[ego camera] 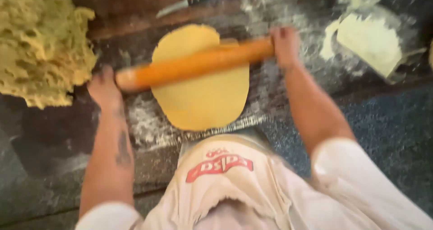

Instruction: Rolling out dough with a rolling pin, trimming the edges with a knife, and fitting the dough into pie tins.

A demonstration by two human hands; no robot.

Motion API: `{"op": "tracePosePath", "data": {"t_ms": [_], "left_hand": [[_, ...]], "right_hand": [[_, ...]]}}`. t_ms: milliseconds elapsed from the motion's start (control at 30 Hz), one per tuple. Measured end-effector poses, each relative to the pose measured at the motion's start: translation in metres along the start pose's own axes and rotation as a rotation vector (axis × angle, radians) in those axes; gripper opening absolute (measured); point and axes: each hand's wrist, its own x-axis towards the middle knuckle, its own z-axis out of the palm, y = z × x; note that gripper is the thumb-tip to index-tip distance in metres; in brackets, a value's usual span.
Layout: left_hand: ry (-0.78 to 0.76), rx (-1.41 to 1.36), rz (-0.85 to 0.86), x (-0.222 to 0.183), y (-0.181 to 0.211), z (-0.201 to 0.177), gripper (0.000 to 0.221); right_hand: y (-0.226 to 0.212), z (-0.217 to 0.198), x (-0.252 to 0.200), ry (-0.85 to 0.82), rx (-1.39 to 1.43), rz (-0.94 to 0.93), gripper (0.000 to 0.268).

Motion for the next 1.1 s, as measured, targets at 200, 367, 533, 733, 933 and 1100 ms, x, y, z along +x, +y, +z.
{"op": "tracePosePath", "data": {"t_ms": [200,367,533,733,933,1100], "left_hand": [[0.017,-0.326,-0.453,0.051,0.074,0.008,0.057],[-0.094,-0.043,0.015,-0.055,0.031,-0.031,0.031],[-0.184,0.195,-0.086,-0.177,-0.010,-0.073,0.042],[-0.123,0.067,-0.039,-0.114,-0.006,-0.042,0.040],[-0.019,0.001,-0.068,-0.104,-0.030,-0.033,0.028],[-0.086,0.019,-0.286,-0.148,-0.052,-0.046,0.030]], "right_hand": [[-0.040,-0.015,0.005,0.013,0.248,-0.045,0.036],[-0.027,-0.046,-0.054,0.033,0.128,-0.218,0.036],[0.028,-0.083,-0.183,-0.157,0.038,0.093,0.042],[0.025,-0.050,-0.112,-0.025,0.024,0.085,0.036],[0.016,-0.069,-0.145,-0.073,0.093,0.050,0.036],[0.042,-0.082,-0.194,0.010,-0.024,0.012,0.029]]}}
